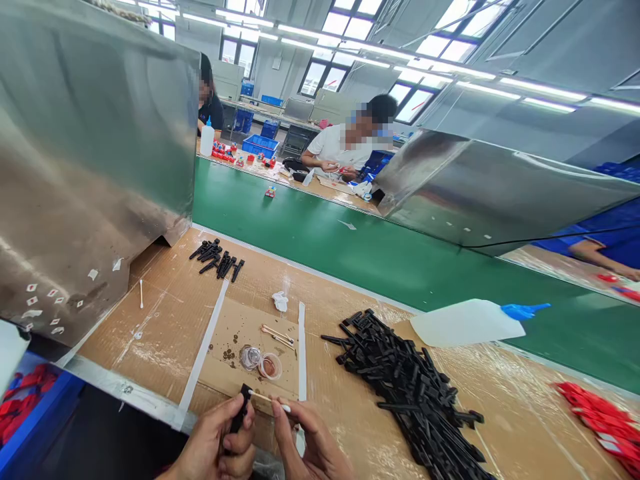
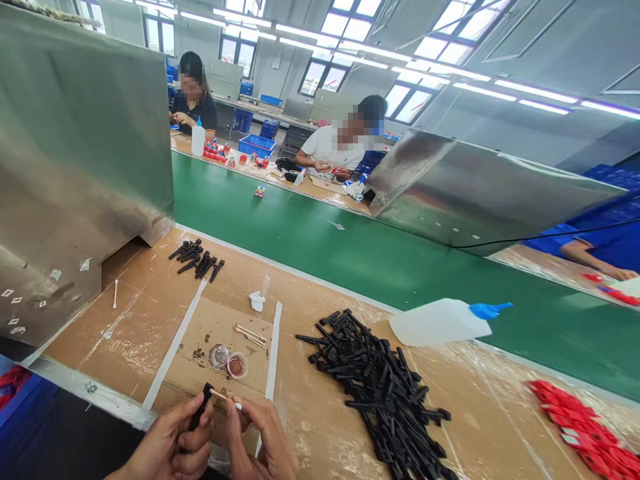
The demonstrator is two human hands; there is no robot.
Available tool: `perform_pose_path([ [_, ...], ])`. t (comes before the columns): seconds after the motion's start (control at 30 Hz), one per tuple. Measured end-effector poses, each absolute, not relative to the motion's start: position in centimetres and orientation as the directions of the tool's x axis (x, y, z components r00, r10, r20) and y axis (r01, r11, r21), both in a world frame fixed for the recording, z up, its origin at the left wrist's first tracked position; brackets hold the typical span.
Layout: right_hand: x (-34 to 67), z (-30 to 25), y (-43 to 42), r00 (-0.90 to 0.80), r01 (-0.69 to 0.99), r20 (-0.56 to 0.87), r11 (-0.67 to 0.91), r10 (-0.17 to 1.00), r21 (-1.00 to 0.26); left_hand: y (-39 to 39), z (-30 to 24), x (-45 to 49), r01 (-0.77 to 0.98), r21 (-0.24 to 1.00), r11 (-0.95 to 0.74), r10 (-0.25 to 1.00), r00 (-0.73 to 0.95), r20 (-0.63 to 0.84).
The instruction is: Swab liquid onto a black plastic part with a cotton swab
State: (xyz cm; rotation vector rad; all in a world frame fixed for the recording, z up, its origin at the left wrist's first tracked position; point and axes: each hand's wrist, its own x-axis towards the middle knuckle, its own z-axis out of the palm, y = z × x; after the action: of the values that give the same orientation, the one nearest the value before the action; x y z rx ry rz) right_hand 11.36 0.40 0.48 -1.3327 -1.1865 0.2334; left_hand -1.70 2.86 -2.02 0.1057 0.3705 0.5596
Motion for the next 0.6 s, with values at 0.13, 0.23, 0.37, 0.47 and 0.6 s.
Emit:
perform_pose_path([
  [0.13,11.0,0.7,0.3,0.458,0.478,0.534,0.309,0.711,-0.822,3.0,-1.7,-1.6,-0.495,0.217,0.841,0.540,0.787,-0.298],
  [0.23,10.9,0.7,0.4,0.441,0.460,0.568,0.368,0.695,-0.808,2.9,-2.2,-1.4,-0.502,0.215,0.838,0.545,0.785,-0.294],
  [0.37,10.8,0.5,0.5,0.442,0.421,0.559,0.387,0.702,-0.820,2.8,-3.0,-1.4,-0.498,0.218,0.839,0.543,0.789,-0.288],
  [0.47,10.7,0.2,0.5,0.479,0.400,0.533,0.367,0.698,-0.840,2.9,-3.0,-1.5,-0.499,0.229,0.836,0.547,0.794,-0.264],
  [0.6,11.0,-0.6,0.5,0.606,0.225,0.360,0.281,0.710,-0.933,3.2,-2.8,-1.6,-0.506,0.254,0.824,0.559,0.799,-0.224],
])
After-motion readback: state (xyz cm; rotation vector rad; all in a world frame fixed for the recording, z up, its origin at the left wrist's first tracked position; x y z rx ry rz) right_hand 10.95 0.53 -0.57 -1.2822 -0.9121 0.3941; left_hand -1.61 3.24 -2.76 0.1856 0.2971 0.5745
